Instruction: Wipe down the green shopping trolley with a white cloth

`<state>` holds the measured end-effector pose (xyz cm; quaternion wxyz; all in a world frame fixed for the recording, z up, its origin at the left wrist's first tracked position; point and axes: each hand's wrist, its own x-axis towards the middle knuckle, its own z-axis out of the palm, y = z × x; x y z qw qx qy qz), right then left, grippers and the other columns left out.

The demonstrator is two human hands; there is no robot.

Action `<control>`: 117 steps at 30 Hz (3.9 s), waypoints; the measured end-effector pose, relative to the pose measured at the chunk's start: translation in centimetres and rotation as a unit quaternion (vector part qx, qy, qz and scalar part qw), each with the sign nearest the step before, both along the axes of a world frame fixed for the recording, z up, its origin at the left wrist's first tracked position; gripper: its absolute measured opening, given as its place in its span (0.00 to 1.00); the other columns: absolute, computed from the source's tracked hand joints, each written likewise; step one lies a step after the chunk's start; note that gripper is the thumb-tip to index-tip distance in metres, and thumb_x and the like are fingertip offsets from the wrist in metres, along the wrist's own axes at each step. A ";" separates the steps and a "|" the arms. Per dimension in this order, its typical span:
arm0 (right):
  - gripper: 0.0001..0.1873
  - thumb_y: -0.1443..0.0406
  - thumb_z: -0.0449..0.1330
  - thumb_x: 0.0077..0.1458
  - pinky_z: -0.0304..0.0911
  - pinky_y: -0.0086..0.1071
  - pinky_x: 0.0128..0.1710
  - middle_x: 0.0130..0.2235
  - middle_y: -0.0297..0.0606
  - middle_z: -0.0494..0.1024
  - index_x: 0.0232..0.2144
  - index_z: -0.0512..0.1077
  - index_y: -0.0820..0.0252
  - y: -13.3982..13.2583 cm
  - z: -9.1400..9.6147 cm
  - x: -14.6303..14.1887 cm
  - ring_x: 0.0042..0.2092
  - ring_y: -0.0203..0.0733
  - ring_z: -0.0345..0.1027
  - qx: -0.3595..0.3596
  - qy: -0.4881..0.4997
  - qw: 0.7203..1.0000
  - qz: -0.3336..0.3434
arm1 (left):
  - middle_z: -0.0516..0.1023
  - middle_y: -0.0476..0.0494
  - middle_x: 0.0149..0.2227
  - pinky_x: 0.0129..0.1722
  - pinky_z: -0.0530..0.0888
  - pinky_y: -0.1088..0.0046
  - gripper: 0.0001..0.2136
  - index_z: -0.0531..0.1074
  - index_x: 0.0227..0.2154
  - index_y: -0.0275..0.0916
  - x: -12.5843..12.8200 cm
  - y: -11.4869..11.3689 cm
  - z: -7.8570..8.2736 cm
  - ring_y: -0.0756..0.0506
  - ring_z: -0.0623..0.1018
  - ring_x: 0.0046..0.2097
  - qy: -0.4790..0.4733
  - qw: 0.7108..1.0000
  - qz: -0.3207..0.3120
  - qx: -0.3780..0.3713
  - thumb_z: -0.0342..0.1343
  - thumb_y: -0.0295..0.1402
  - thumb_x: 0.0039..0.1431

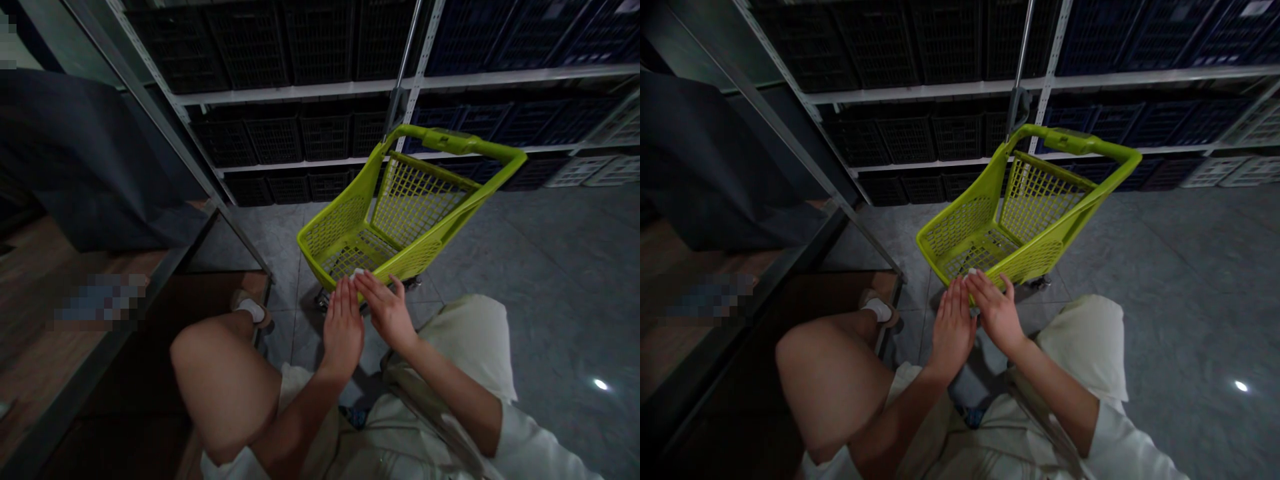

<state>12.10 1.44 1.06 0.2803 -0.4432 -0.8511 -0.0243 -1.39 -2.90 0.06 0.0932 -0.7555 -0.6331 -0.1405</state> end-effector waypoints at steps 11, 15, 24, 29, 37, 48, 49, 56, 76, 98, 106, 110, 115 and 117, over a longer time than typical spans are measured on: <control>0.31 0.77 0.49 0.56 0.34 0.53 0.64 0.58 0.40 0.76 0.59 0.67 0.51 6.0 0.8 6.4 0.63 0.47 0.65 0.065 -0.011 0.997 -0.042 | 0.56 0.30 0.70 0.67 0.63 0.59 0.31 0.51 0.68 0.25 -0.3 -0.1 0.6 0.39 0.58 0.71 -0.011 1.000 -0.017 -0.015 0.48 0.28 0.64; 0.34 0.77 0.49 0.52 0.29 0.56 0.66 0.59 0.39 0.75 0.59 0.67 0.50 5.3 0.6 5.7 0.64 0.48 0.65 0.060 0.032 0.989 -0.133 | 0.57 0.29 0.70 0.68 0.63 0.60 0.31 0.51 0.68 0.24 0.0 0.0 0.3 0.38 0.58 0.71 -0.011 1.000 -0.013 -0.011 0.49 0.27 0.63; 0.36 0.77 0.48 0.55 0.32 0.52 0.67 0.63 0.42 0.71 0.64 0.61 0.51 1.8 0.5 2.2 0.65 0.44 0.62 0.014 -0.034 0.997 0.064 | 0.56 0.30 0.70 0.68 0.63 0.58 0.32 0.49 0.69 0.26 -0.3 0.0 0.1 0.38 0.57 0.71 -0.013 1.000 -0.009 -0.009 0.47 0.26 0.63; 0.33 0.77 0.49 0.52 0.32 0.57 0.66 0.59 0.39 0.76 0.58 0.69 0.51 7.1 1.0 7.5 0.64 0.48 0.64 0.053 0.016 0.994 -0.096 | 0.56 0.30 0.70 0.68 0.62 0.60 0.30 0.52 0.68 0.25 -0.2 0.0 0.4 0.38 0.57 0.71 -0.009 1.000 -0.011 -0.022 0.47 0.28 0.64; 0.38 0.78 0.48 0.52 0.35 0.48 0.68 0.64 0.42 0.69 0.65 0.60 0.54 0.5 0.2 0.4 0.67 0.42 0.59 0.013 -0.010 1.000 0.017 | 0.56 0.29 0.70 0.68 0.62 0.57 0.31 0.51 0.68 0.25 -0.2 0.1 0.0 0.37 0.56 0.71 -0.018 1.000 -0.007 -0.006 0.48 0.26 0.63; 0.36 0.77 0.49 0.50 0.30 0.57 0.68 0.60 0.41 0.74 0.61 0.66 0.52 6.6 0.8 7.3 0.64 0.47 0.64 0.072 0.011 0.988 -0.136 | 0.55 0.29 0.71 0.68 0.61 0.58 0.32 0.48 0.69 0.26 0.0 0.0 0.0 0.39 0.56 0.71 -0.021 1.000 -0.013 -0.017 0.49 0.27 0.64; 0.38 0.78 0.50 0.50 0.30 0.56 0.68 0.61 0.41 0.74 0.62 0.65 0.52 5.7 0.7 6.3 0.64 0.47 0.63 0.062 0.010 0.989 -0.134 | 0.55 0.29 0.70 0.68 0.62 0.58 0.33 0.48 0.69 0.26 0.1 0.0 -0.1 0.38 0.56 0.71 -0.022 1.000 -0.014 -0.015 0.49 0.27 0.64; 0.40 0.77 0.48 0.53 0.35 0.50 0.69 0.65 0.42 0.67 0.67 0.57 0.54 0.1 0.2 0.5 0.67 0.42 0.59 0.023 -0.047 0.997 0.056 | 0.57 0.28 0.70 0.68 0.62 0.57 0.31 0.49 0.69 0.25 -0.3 0.0 0.1 0.37 0.57 0.71 -0.013 1.000 -0.006 -0.002 0.47 0.26 0.63; 0.40 0.78 0.47 0.53 0.30 0.54 0.69 0.63 0.40 0.70 0.66 0.58 0.50 3.2 0.4 4.2 0.65 0.42 0.62 0.042 -0.040 0.997 0.052 | 0.54 0.27 0.70 0.68 0.61 0.58 0.31 0.49 0.69 0.23 -0.4 -0.1 0.4 0.38 0.55 0.71 -0.013 1.000 -0.011 -0.021 0.48 0.27 0.64; 0.39 0.77 0.50 0.47 0.32 0.60 0.68 0.61 0.40 0.73 0.61 0.66 0.50 5.7 0.4 6.2 0.64 0.49 0.64 0.053 0.046 0.986 -0.152 | 0.55 0.29 0.70 0.68 0.61 0.58 0.32 0.49 0.69 0.26 0.0 0.1 0.2 0.39 0.56 0.71 -0.017 0.999 -0.027 -0.023 0.48 0.27 0.64; 0.40 0.77 0.48 0.53 0.33 0.53 0.69 0.63 0.39 0.70 0.67 0.58 0.49 2.7 -0.3 3.8 0.65 0.43 0.61 0.055 -0.037 0.998 0.022 | 0.62 0.29 0.68 0.68 0.61 0.60 0.29 0.53 0.67 0.24 -1.4 0.4 1.4 0.39 0.61 0.69 -0.012 0.998 -0.050 -0.028 0.49 0.27 0.65; 0.36 0.77 0.48 0.53 0.34 0.56 0.68 0.60 0.38 0.75 0.62 0.66 0.50 7.3 0.0 9.4 0.64 0.45 0.64 0.116 0.000 0.988 -0.104 | 0.69 0.32 0.64 0.68 0.60 0.58 0.26 0.58 0.64 0.28 -2.3 0.4 2.4 0.40 0.66 0.66 -0.036 0.996 -0.069 -0.032 0.51 0.30 0.65; 0.37 0.77 0.49 0.50 0.37 0.53 0.68 0.60 0.38 0.74 0.61 0.66 0.51 7.1 0.3 9.5 0.64 0.44 0.63 0.092 0.018 0.990 -0.104 | 0.78 0.39 0.51 0.66 0.60 0.56 0.15 0.69 0.54 0.35 -3.5 0.6 4.0 0.43 0.75 0.57 -0.083 0.993 -0.082 -0.015 0.51 0.35 0.68; 0.37 0.77 0.48 0.50 0.38 0.53 0.68 0.60 0.38 0.74 0.61 0.66 0.51 6.0 0.3 8.3 0.65 0.45 0.63 0.085 0.037 0.991 -0.099 | 0.81 0.45 0.41 0.63 0.62 0.56 0.11 0.74 0.42 0.39 -4.3 0.9 4.7 0.44 0.78 0.48 -0.106 0.992 -0.072 -0.014 0.48 0.35 0.70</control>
